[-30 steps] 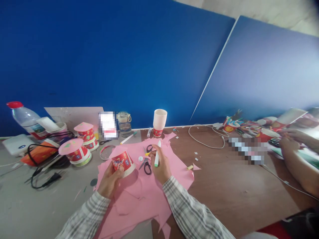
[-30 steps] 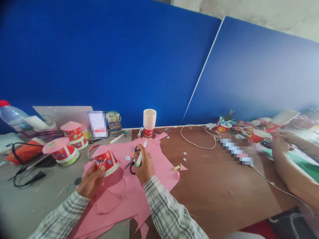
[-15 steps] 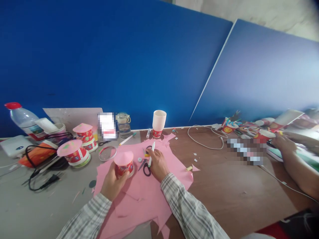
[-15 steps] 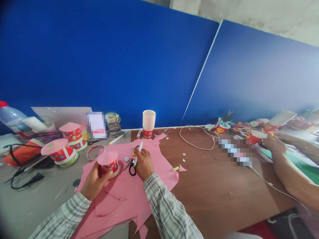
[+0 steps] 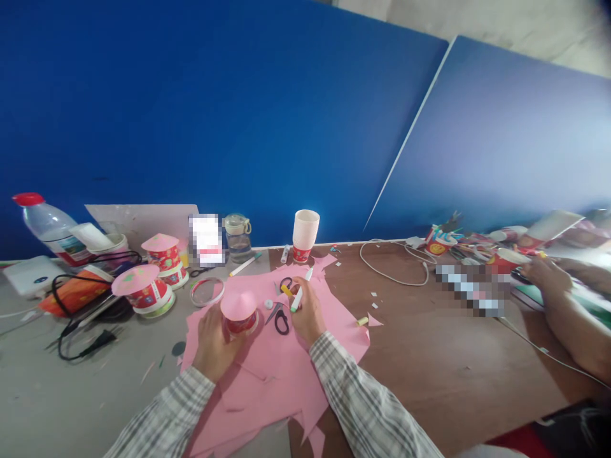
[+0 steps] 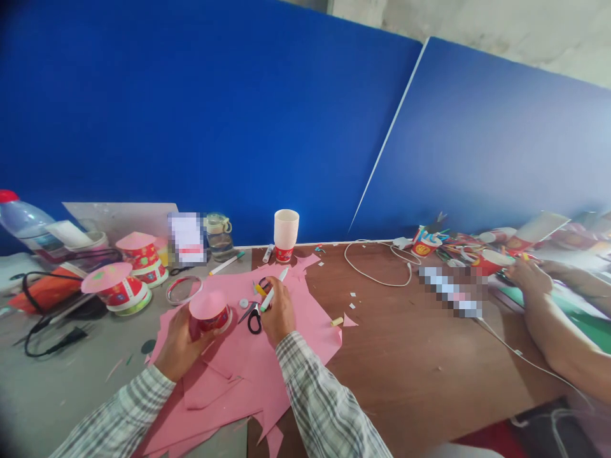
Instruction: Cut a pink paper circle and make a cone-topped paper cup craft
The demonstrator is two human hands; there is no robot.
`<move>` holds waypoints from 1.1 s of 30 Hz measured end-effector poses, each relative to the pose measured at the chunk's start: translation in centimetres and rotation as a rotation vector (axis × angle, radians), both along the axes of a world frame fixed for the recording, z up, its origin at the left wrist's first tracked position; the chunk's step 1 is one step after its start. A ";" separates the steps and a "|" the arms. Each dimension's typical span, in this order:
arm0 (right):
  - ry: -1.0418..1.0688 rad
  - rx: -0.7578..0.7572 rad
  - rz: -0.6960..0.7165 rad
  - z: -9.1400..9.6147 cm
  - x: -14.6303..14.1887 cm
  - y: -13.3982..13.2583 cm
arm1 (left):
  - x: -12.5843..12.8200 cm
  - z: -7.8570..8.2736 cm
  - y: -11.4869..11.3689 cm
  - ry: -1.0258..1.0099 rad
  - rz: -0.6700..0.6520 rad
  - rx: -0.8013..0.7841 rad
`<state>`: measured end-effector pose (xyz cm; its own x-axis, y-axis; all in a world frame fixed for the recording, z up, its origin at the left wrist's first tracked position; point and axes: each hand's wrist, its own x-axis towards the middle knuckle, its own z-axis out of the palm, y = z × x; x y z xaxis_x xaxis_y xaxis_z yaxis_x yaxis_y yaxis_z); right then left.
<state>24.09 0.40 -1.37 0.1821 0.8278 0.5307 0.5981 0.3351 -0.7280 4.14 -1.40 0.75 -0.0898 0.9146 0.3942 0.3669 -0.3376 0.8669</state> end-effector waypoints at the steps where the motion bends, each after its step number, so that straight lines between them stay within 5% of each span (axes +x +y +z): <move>1: 0.036 0.009 -0.002 0.2 -0.2 -0.2 | -0.1 0.1 -0.1 0.103 0.044 0.055; 4: 0.119 0.035 0.000 1.0 -0.6 -0.8 | -0.4 0.4 -0.5 0.241 0.119 0.190; 11: 0.282 0.131 0.122 2.9 -2.1 -2.9 | -0.3 2.2 -2.7 0.138 0.216 0.357; 15: 0.288 0.156 0.157 3.7 -2.9 -4.2 | -0.1 2.1 -3.9 0.138 -0.022 0.413; 20: 0.218 0.199 0.165 4.0 -3.7 -6.1 | 1.1 1.5 -5.0 0.020 -0.311 0.213; 23: 0.092 0.239 0.209 3.8 -4.4 -7.5 | 1.9 1.5 -5.3 -0.123 -0.278 0.072; 33: 0.058 0.249 0.250 3.8 -5.1 -8.3 | 2.1 2.8 -4.9 -0.150 -0.167 0.110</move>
<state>18.96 -7.92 2.46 0.0255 0.6972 0.7164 0.4354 0.6374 -0.6357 6.21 -6.32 3.51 -0.0061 0.8740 0.4860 0.1683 -0.4781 0.8620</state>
